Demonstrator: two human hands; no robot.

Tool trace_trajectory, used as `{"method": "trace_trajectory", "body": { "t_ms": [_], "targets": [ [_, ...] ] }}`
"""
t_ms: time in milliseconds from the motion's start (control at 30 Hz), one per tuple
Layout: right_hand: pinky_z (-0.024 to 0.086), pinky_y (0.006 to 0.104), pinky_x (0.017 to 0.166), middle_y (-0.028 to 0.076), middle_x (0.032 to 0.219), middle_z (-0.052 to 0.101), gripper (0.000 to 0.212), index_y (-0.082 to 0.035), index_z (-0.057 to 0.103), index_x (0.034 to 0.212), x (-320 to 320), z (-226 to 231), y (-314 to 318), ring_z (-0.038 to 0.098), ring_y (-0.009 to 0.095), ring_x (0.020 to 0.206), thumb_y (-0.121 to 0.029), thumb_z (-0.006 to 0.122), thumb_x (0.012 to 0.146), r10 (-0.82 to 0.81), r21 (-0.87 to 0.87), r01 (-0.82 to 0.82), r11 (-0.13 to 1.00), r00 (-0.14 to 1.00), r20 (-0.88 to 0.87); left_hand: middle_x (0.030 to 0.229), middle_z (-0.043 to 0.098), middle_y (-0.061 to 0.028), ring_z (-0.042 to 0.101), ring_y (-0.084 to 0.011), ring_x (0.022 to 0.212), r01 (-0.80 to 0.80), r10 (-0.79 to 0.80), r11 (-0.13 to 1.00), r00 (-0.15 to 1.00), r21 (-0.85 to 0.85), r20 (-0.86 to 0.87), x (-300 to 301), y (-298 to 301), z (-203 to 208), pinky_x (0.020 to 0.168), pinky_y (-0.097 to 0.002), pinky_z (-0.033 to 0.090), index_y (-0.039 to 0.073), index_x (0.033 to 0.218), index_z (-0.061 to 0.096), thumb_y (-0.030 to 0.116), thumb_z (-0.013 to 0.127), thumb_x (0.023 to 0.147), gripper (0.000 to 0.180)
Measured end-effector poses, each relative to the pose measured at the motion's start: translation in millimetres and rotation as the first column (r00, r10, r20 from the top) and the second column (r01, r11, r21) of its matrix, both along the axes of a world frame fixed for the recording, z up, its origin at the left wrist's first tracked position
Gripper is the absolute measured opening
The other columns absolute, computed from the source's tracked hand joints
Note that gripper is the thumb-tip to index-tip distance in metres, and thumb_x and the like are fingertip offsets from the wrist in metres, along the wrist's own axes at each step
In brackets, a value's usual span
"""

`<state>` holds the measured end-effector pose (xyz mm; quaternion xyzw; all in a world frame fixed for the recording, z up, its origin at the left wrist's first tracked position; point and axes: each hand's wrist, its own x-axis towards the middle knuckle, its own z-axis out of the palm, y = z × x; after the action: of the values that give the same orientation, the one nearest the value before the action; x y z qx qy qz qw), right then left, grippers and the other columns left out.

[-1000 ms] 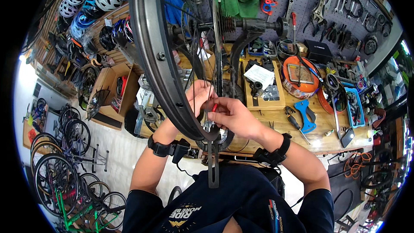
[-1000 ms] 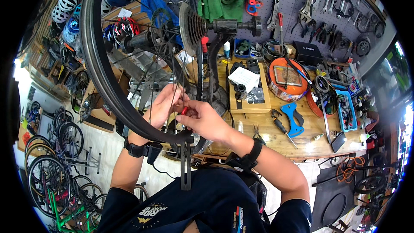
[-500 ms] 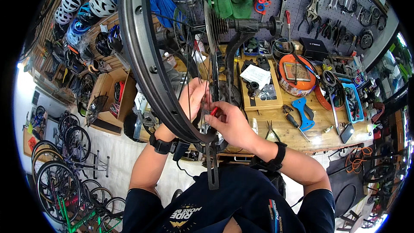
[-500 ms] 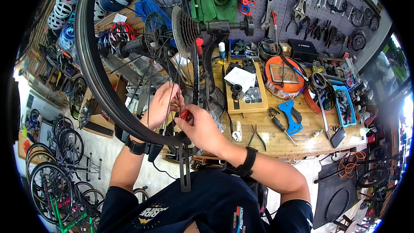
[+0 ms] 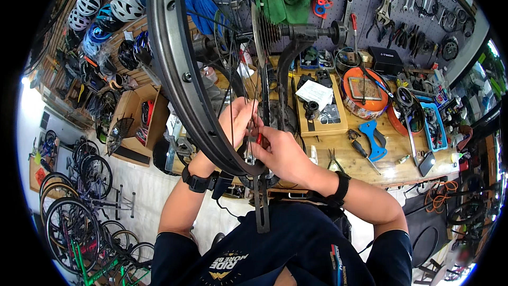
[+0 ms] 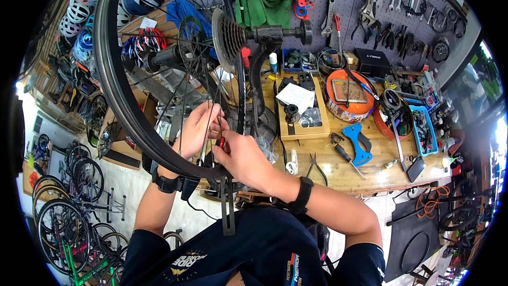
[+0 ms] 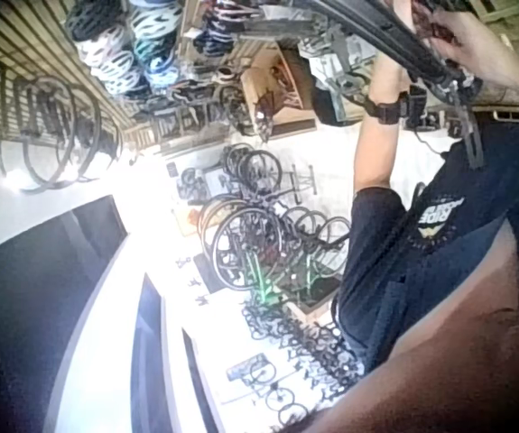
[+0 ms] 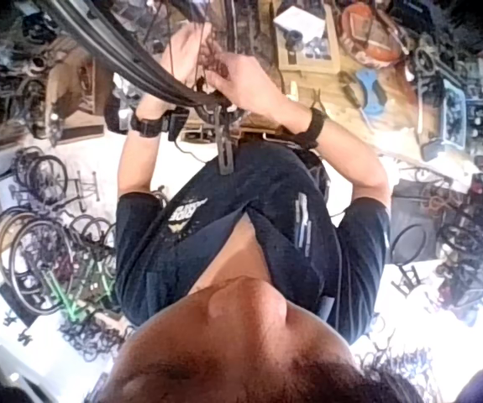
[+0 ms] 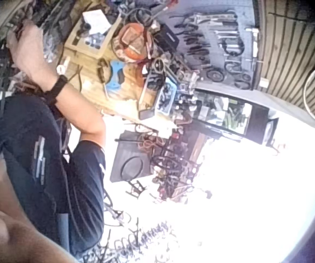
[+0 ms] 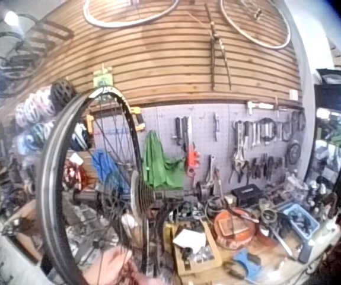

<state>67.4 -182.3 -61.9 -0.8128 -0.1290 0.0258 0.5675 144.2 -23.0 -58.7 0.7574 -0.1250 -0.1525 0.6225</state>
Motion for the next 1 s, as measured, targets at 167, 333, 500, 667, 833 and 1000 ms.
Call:
{"method": "trace_trajectory", "body": {
  "t_ms": [167,333,500,667,833,1000],
  "targets": [
    [0.050,0.0342,0.058,0.012,0.074,0.065,0.025,0.008,0.059,0.105,11.3,-13.3,-4.6,0.059,0.016,0.060,-0.012,0.065,0.091,0.076,-0.068,-0.071,0.995,0.994,0.075,0.082,0.064,-0.0037,0.059,-0.0067,0.067,0.006,-0.006,1.000,1.000,-0.012,0.003,5.0,0.2,-6.1,0.061,-0.0210,0.050,0.006,0.100,0.055,0.040,0.049,0.103,0.035],
    [0.051,0.0283,0.059,0.008,0.083,0.067,0.023,0.006,0.057,0.109,17.1,-17.0,-7.7,0.061,0.011,0.065,-0.011,0.060,0.095,0.180,0.082,-0.175,0.981,0.982,-0.055,0.082,0.064,-0.0042,0.059,-0.0067,0.067,0.015,-0.015,1.000,0.999,0.021,0.030,9.4,6.5,-11.6,0.060,-0.0201,0.050,0.005,0.100,0.055,0.036,0.049,0.104,0.032],
    [0.050,0.0242,0.058,0.005,0.087,0.068,0.021,0.003,0.057,0.112,25.2,-13.8,-22.7,0.060,0.009,0.065,-0.012,0.059,0.097,0.373,0.426,-0.234,0.874,0.884,-0.280,0.082,0.063,-0.0038,0.060,-0.0083,0.069,-0.005,0.004,1.000,0.999,-0.025,-0.052,2.0,1.2,0.5,0.064,-0.0217,0.051,0.006,0.100,0.056,0.039,0.049,0.103,0.035],
    [0.052,0.0247,0.062,0.008,0.089,0.067,0.028,0.006,0.056,0.116,33.0,-15.8,-34.9,0.061,0.011,0.070,-0.014,0.061,0.097,0.039,0.509,0.120,0.852,0.956,-0.291,0.079,0.060,-0.0004,0.059,-0.0085,0.076,-0.031,0.030,0.998,0.999,-0.049,-0.018,-3.4,-0.6,3.5,0.073,-0.0247,0.050,0.006,0.096,0.060,0.042,0.050,0.102,0.038],
    [0.054,0.0255,0.067,0.008,0.090,0.065,0.031,0.008,0.054,0.121,28.4,-20.7,-33.1,0.063,0.012,0.073,-0.009,0.061,0.096,0.190,0.310,-0.095,0.946,0.937,-0.293,0.075,0.059,-0.0001,0.056,-0.0080,0.070,-0.003,0.008,0.998,0.997,-0.067,0.083,-1.5,1.5,6.6,0.068,-0.0230,0.046,0.005,0.091,0.061,0.042,0.049,0.103,0.041],
    [0.054,0.0260,0.063,0.006,0.082,0.063,0.031,0.010,0.054,0.118,29.4,-25.3,-23.4,0.063,0.012,0.071,-0.011,0.062,0.096,0.355,0.424,-0.224,0.878,0.897,-0.262,0.073,0.059,-0.0004,0.055,-0.0080,0.068,-0.024,0.030,0.997,0.997,-0.079,0.074,-2.9,-2.0,14.0,0.068,-0.0233,0.045,0.005,0.090,0.062,0.044,0.049,0.102,0.043]
  ]
}}
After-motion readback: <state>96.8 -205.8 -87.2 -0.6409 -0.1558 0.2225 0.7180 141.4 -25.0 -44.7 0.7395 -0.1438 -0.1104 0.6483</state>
